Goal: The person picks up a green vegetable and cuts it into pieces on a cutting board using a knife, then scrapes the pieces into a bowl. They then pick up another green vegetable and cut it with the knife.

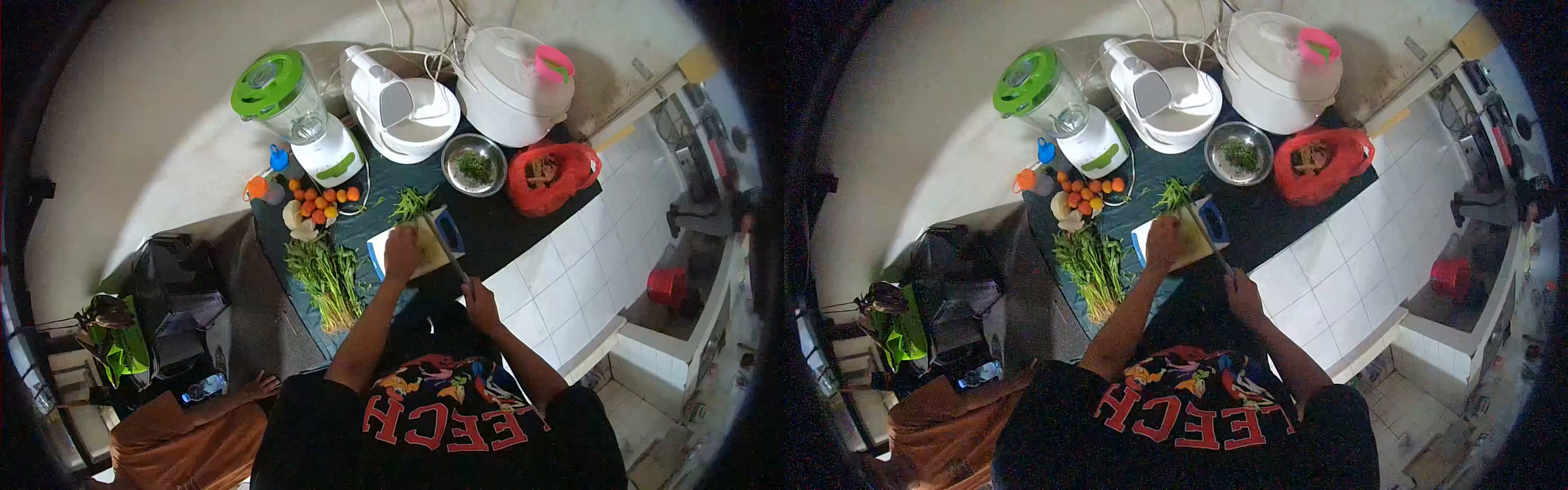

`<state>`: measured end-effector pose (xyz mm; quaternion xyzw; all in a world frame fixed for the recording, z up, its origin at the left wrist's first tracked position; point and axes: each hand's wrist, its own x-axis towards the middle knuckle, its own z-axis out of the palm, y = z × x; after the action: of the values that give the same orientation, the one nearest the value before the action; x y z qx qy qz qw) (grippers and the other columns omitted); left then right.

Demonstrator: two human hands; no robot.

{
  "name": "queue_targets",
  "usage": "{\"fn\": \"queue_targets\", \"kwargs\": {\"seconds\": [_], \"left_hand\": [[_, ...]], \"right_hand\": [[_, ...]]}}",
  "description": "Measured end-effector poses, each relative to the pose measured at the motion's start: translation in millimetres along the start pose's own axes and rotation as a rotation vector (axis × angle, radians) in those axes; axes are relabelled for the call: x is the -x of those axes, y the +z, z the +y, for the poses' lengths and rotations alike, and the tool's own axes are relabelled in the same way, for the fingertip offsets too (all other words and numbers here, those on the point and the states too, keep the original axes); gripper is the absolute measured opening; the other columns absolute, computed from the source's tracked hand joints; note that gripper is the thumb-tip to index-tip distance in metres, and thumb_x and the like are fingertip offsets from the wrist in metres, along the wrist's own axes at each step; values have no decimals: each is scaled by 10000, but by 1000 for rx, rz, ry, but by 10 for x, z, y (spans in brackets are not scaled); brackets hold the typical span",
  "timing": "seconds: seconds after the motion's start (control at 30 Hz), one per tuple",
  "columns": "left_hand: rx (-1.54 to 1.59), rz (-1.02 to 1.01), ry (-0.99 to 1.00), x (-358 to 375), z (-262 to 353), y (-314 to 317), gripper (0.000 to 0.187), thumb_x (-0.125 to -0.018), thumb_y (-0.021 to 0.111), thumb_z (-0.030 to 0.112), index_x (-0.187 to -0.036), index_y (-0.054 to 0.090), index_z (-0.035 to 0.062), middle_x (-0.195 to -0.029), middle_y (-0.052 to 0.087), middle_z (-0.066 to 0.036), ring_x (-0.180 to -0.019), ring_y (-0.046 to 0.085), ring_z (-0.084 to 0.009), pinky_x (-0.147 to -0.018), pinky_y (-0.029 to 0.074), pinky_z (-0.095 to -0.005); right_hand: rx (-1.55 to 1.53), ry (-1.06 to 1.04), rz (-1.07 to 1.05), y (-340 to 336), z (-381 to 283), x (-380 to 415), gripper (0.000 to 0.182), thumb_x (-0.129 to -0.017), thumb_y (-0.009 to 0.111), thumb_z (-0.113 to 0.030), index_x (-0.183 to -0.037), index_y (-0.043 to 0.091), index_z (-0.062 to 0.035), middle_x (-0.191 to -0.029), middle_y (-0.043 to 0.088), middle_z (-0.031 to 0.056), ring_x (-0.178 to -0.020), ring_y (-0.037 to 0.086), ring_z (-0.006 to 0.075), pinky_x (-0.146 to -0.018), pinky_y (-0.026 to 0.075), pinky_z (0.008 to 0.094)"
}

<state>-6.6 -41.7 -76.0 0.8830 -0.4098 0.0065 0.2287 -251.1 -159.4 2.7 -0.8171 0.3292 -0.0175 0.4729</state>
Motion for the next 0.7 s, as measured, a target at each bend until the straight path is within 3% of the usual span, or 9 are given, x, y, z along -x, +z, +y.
{"fn": "queue_targets", "kwargs": {"seconds": [0.03,0.1,0.17,0.23,0.4,0.47,0.5,0.57,0.7], "left_hand": [[6,-6,3,58,-43,-66,176,-890,660,147,-1051,662,76,-1009,654,-145,-1008,634,-374,-852,520,-454],[522,195,-369,106,-125,-229,162,-948,642,155,-1066,668,47,-980,711,-161,-911,692,-370,-795,549,-462],[582,165,-415,201,-203,-455,178,-984,669,186,-1086,679,42,-947,745,-150,-850,733,-320,-768,573,-427],[708,86,-508,305,-336,-579,214,-962,719,191,-1112,691,41,-953,744,-130,-852,739,-253,-768,582,-384],[824,-39,-555,482,-456,-667,240,-952,741,170,-1138,713,22,-965,759,-103,-849,742,-193,-760,588,-353],[925,-94,-624,501,-370,-743,257,-948,750,175,-1138,710,7,-979,767,-99,-866,740,-182,-787,586,-346],[925,-93,-625,506,-351,-730,257,-948,750,175,-1138,710,7,-979,767,-99,-866,740,-182,-787,586,-346],[870,-117,-504,487,-294,-679,277,-939,766,184,-1141,708,2,-962,764,-93,-873,738,-175,-811,580,-340],[892,-123,-476,342,-120,-643,286,-923,785,181,-1135,709,4,-939,755,-79,-878,730,-172,-817,571,-335]], "right_hand": [[-4,-47,43,40,29,37,328,-1070,559,-327,-1182,599,-22,-857,685,226,-782,703,396,-683,526,474],[46,-63,45,79,139,139,337,-1071,548,-333,-1194,602,-24,-885,699,222,-814,711,405,-711,540,474],[128,-50,-84,14,79,248,326,-1074,536,-334,-1197,611,-41,-924,713,221,-848,717,416,-726,553,482],[153,-119,-69,-14,94,320,319,-1070,542,-342,-1185,616,-54,-924,713,217,-846,714,421,-726,556,487],[333,-184,-131,-222,171,123,311,-1053,564,-372,-1151,631,-84,-912,707,202,-847,706,416,-725,558,506],[518,-122,-316,-351,206,-108,364,-1064,518,-420,-1187,601,-88,-985,707,195,-940,715,383,-802,575,503],[583,-156,-358,-421,179,-207,344,-1060,525,-406,-1188,590,-93,-996,689,186,-946,713,360,-775,584,488],[569,-358,-285,-446,390,-369,339,-1059,525,-392,-1191,604,-89,-1026,681,167,-946,709,352,-750,594,479],[579,-377,-276,-481,365,-458,330,-1051,542,-363,-1201,626,-82,-1048,677,150,-952,708,339,-740,599,468]]}}
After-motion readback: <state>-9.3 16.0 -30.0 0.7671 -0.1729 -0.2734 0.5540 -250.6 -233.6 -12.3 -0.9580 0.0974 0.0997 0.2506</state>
